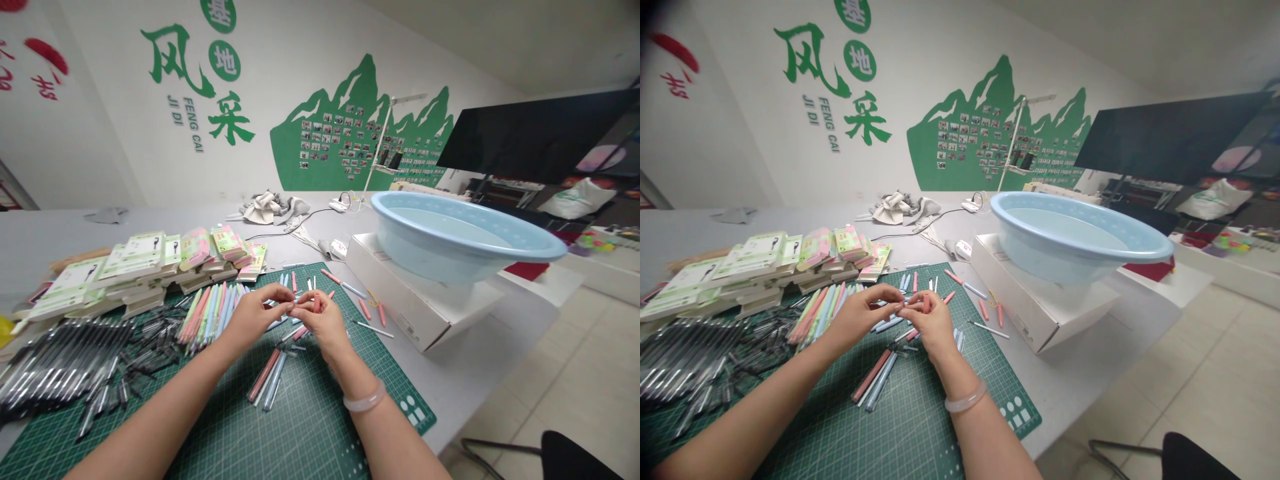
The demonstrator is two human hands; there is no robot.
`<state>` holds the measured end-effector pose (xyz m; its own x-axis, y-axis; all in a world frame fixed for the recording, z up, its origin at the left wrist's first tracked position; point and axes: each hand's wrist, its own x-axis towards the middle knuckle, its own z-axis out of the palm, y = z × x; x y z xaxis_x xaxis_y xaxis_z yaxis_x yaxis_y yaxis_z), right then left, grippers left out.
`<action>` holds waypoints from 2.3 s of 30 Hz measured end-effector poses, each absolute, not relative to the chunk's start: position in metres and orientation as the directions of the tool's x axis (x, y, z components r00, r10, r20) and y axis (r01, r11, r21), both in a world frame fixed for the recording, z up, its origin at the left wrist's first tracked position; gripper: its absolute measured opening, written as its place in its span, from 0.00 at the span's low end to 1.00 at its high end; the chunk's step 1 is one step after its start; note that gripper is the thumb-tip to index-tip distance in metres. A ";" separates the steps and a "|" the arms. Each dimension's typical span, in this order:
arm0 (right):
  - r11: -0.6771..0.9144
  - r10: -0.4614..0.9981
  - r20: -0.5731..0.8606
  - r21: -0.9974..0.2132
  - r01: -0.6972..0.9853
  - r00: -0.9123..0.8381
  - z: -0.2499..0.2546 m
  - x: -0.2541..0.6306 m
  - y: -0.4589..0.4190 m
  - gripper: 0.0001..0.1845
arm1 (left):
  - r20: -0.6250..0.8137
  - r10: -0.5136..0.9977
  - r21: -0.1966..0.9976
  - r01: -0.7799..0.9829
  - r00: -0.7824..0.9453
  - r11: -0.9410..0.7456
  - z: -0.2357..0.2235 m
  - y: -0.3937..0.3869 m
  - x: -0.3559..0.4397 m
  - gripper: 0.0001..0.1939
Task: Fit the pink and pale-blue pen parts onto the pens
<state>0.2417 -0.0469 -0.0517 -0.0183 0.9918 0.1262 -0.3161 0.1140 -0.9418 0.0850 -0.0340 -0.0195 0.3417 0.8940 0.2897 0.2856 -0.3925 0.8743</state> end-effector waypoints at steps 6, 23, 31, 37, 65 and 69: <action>0.073 0.988 0.118 -0.930 -0.360 -0.102 -0.052 0.239 -0.049 0.13 | 0.234 0.921 0.955 0.101 0.312 -0.277 -0.024 -0.030 0.085 0.08; 0.174 0.955 0.223 -0.956 -0.235 -0.197 -0.054 0.232 -0.056 0.08 | 0.419 0.901 0.867 0.244 0.117 -0.435 -0.010 -0.037 0.088 0.08; 0.221 0.965 0.249 -0.942 -0.253 -0.081 -0.053 0.235 -0.055 0.09 | 0.514 0.839 0.766 0.347 0.177 -0.542 -0.011 -0.044 0.094 0.05; 0.203 0.972 0.232 -0.908 -0.367 -0.036 -0.050 0.236 -0.055 0.12 | 0.568 0.784 0.669 0.415 0.250 -0.617 -0.009 -0.046 0.096 0.05; 0.309 0.932 0.256 -0.931 -0.195 0.255 -0.057 0.264 -0.035 0.15 | 0.171 0.922 0.223 0.899 0.346 -0.378 -0.041 -0.038 0.091 0.04; 0.296 0.938 0.243 -0.932 -0.208 0.246 -0.057 0.263 -0.036 0.15 | 0.142 0.910 0.242 0.877 0.391 -0.415 -0.039 -0.038 0.092 0.03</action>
<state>0.2629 -0.0361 -0.0567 0.2462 0.9382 0.2433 -0.2077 0.2963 -0.9322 0.0916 -0.0382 -0.0387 0.3907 0.9095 0.1416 0.8771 -0.4146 0.2424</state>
